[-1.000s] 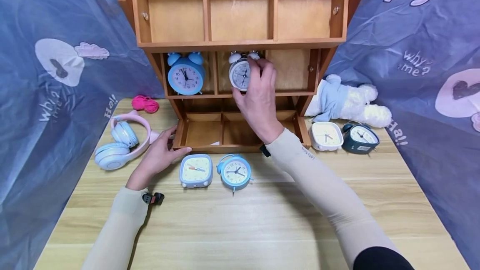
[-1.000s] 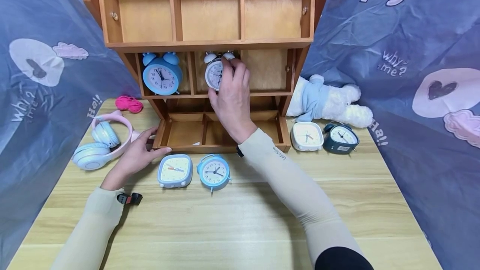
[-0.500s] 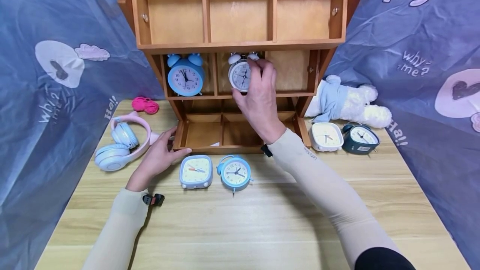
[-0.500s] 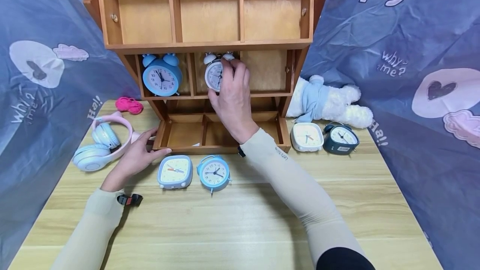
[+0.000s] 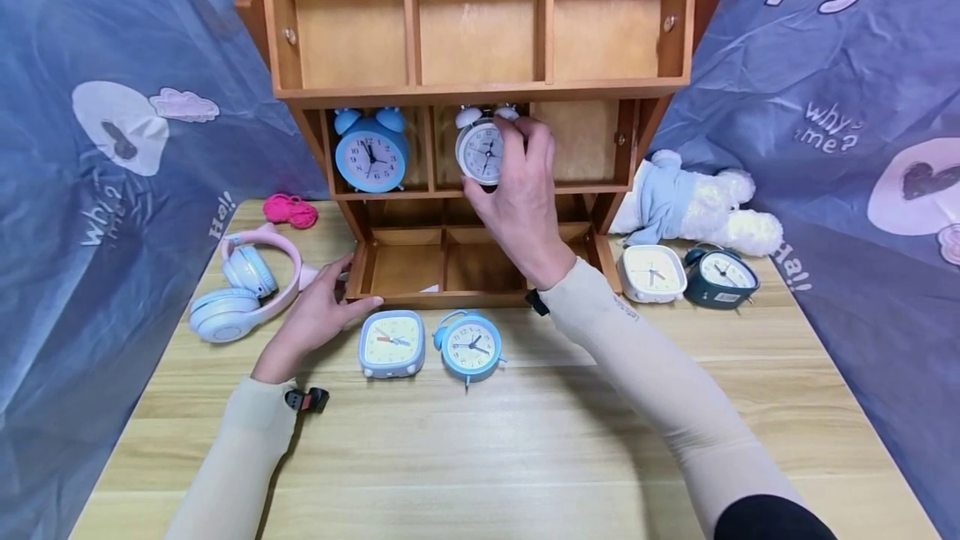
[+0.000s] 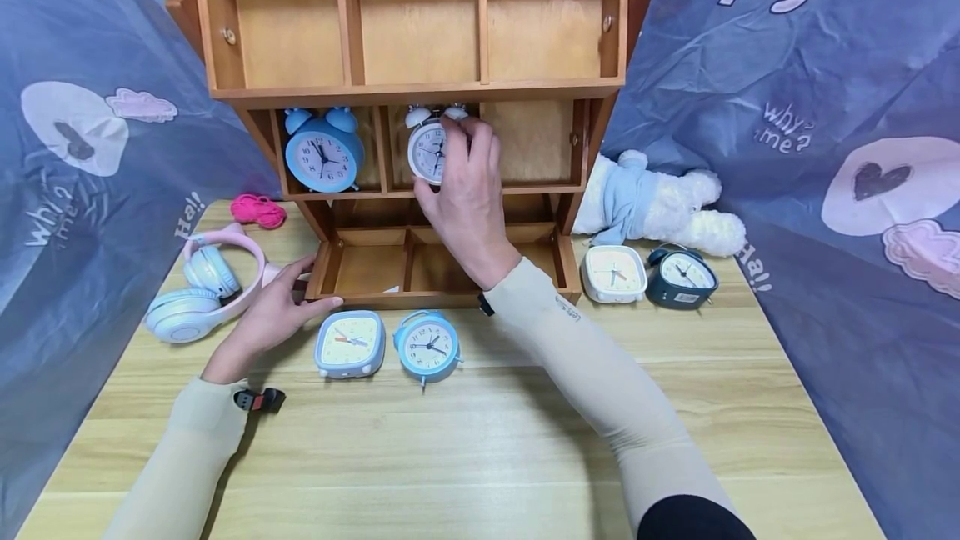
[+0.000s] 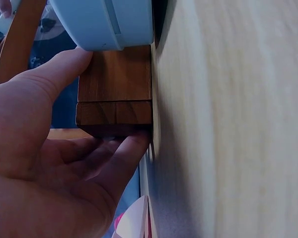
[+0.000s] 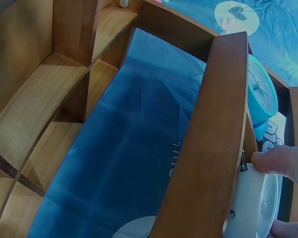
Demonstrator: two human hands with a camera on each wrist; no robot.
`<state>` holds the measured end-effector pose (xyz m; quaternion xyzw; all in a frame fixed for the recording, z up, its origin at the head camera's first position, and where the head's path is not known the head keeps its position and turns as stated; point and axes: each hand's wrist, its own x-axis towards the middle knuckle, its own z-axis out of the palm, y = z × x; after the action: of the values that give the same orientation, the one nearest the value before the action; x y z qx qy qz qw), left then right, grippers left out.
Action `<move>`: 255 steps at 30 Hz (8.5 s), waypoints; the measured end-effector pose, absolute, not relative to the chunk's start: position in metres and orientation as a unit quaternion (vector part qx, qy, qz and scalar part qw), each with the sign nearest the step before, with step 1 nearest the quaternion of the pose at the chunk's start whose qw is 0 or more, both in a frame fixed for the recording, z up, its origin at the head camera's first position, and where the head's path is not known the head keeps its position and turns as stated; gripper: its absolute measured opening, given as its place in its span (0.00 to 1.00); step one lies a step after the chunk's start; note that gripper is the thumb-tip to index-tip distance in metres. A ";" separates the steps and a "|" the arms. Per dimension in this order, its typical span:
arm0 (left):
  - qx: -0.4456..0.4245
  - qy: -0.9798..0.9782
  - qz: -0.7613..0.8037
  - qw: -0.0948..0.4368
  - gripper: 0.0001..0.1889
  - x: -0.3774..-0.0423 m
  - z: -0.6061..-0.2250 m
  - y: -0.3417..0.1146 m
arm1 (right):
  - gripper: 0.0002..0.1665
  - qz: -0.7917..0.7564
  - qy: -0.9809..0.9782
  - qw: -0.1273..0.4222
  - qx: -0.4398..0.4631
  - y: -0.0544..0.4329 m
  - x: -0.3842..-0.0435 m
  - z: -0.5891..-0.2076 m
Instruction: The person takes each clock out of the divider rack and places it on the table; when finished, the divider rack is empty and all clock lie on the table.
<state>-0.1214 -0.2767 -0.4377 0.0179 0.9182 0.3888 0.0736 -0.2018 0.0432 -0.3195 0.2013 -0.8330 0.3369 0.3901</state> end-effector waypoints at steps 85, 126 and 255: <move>0.019 0.915 0.396 0.076 0.54 -0.123 -0.437 -0.278 | 0.46 0.341 -0.843 0.338 0.243 0.074 -0.137 -0.329; 0.017 0.913 0.399 0.080 0.54 -0.124 -0.440 -0.277 | 0.49 0.338 -0.899 0.215 0.179 0.122 -0.085 -0.385; 0.021 0.917 0.392 0.075 0.55 -0.126 -0.441 -0.276 | 0.46 0.351 -0.924 0.056 0.144 0.140 -0.059 -0.416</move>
<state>-0.1259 -0.2762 -0.4410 0.0206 0.9168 0.3919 0.0745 -0.0593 0.1397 -0.4155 0.1438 -0.9236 0.3510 0.0559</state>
